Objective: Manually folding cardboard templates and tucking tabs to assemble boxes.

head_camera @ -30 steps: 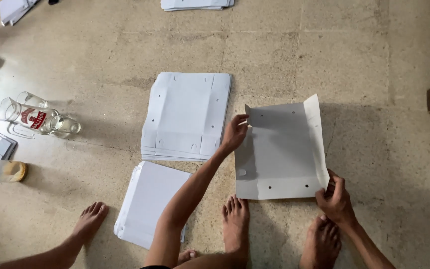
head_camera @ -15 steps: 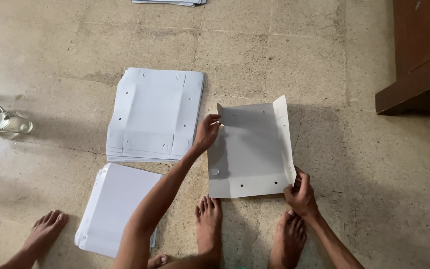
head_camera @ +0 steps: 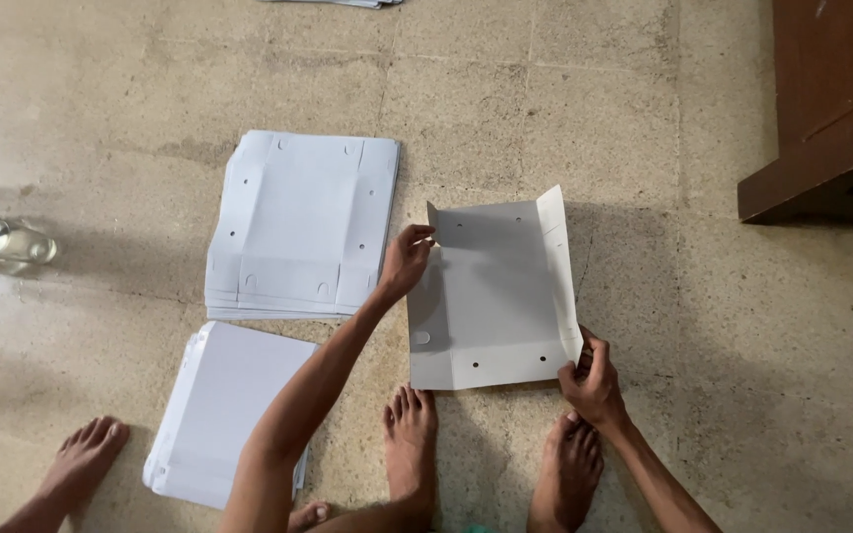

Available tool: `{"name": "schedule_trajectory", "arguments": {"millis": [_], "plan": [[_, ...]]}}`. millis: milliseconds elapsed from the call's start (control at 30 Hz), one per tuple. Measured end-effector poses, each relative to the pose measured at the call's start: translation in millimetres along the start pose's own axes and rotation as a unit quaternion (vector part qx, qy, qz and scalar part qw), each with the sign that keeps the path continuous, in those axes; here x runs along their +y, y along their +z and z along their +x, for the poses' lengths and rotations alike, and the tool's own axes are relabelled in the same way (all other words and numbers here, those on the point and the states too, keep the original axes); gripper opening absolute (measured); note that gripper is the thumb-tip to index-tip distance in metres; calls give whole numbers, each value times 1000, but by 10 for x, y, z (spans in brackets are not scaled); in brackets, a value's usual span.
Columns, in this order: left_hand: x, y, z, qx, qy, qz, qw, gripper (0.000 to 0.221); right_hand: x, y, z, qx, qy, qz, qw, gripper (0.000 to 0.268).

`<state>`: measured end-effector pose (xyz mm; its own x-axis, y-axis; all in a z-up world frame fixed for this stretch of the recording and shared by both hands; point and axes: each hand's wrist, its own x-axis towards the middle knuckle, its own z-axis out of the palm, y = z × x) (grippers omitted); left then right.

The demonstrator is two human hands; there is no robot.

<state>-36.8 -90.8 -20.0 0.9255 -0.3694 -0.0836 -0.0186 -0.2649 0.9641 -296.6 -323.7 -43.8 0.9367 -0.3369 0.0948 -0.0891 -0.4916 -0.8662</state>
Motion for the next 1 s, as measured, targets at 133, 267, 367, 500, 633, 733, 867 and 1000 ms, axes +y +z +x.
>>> {"name": "schedule_trajectory", "arguments": {"millis": [133, 267, 367, 500, 633, 733, 867, 1000], "plan": [[13, -13, -17, -6, -2, 0, 1000, 30, 71, 44, -9, 6, 3, 4, 1000, 36], [-10, 27, -31, 3, -6, 10, 1000, 29, 9, 5, -38, -3, 14, 13, 1000, 36], [7, 24, 4, 6, 3, 12, 1000, 29, -62, -19, -7, -6, 26, 17, 1000, 36], [59, -15, -42, 2, 9, 13, 1000, 28, -176, -16, -2, 6, 16, 14, 1000, 36], [66, -30, -53, 4, 16, 14, 1000, 27, -233, 2, -5, 20, 5, -2, 1000, 35], [65, -16, -71, 3, 22, 10, 1000, 27, -259, -29, -18, 20, 1, 0, 1000, 35], [46, -25, -74, -5, 25, 2, 1000, 28, -339, -57, -5, 17, 13, 15, 1000, 38], [-29, -15, -56, -6, 47, 0, 999, 27, -370, -53, -16, 21, 14, 22, 999, 38]]}}
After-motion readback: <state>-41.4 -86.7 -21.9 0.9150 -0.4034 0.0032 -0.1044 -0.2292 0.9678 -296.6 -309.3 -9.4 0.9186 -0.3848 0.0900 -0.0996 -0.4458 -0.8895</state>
